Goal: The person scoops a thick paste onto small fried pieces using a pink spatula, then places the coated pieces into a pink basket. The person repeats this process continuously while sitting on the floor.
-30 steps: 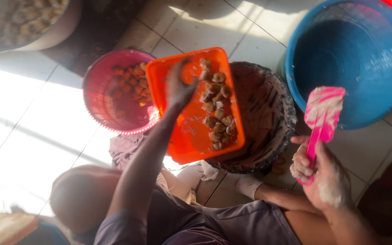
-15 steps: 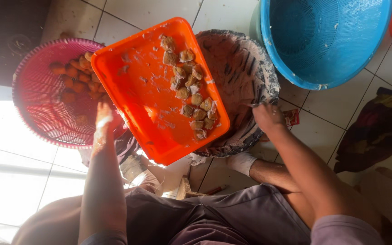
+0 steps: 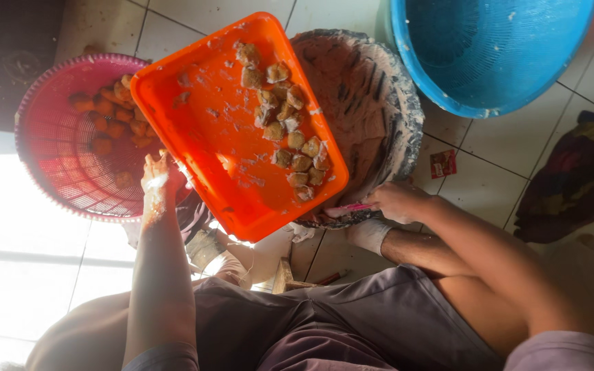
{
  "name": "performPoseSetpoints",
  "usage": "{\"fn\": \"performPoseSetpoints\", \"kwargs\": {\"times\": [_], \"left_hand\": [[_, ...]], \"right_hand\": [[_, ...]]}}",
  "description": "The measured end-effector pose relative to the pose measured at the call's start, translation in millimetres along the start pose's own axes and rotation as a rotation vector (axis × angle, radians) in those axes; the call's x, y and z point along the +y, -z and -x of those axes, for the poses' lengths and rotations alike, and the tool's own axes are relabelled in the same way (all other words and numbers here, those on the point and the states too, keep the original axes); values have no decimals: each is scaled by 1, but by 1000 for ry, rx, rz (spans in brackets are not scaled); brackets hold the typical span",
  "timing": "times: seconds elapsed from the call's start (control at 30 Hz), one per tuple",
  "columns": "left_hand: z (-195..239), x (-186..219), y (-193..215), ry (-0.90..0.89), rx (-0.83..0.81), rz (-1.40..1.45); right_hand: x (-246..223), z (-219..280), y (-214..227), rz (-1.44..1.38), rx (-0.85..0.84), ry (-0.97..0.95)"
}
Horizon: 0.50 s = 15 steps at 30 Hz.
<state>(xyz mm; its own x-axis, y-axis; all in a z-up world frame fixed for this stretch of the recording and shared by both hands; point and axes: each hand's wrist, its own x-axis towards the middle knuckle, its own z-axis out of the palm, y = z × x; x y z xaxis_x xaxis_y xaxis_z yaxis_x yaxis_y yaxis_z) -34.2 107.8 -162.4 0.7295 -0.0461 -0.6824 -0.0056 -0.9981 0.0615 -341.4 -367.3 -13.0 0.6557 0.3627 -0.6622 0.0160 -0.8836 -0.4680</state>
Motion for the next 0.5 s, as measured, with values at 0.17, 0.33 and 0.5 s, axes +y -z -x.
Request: {"fn": "performPoseSetpoints", "kwargs": {"times": [0.17,0.33,0.5], "left_hand": [[-14,-1,-16,-127,-12,496],[0,-1,-11,-268,79,254],[15,28,15,-61,11,351]], "right_hand": [[-25,71,35,-540,-123,-445],[-31,130,45,-1088,72,-471],[19,169,21,-1249,325,-688]]}}
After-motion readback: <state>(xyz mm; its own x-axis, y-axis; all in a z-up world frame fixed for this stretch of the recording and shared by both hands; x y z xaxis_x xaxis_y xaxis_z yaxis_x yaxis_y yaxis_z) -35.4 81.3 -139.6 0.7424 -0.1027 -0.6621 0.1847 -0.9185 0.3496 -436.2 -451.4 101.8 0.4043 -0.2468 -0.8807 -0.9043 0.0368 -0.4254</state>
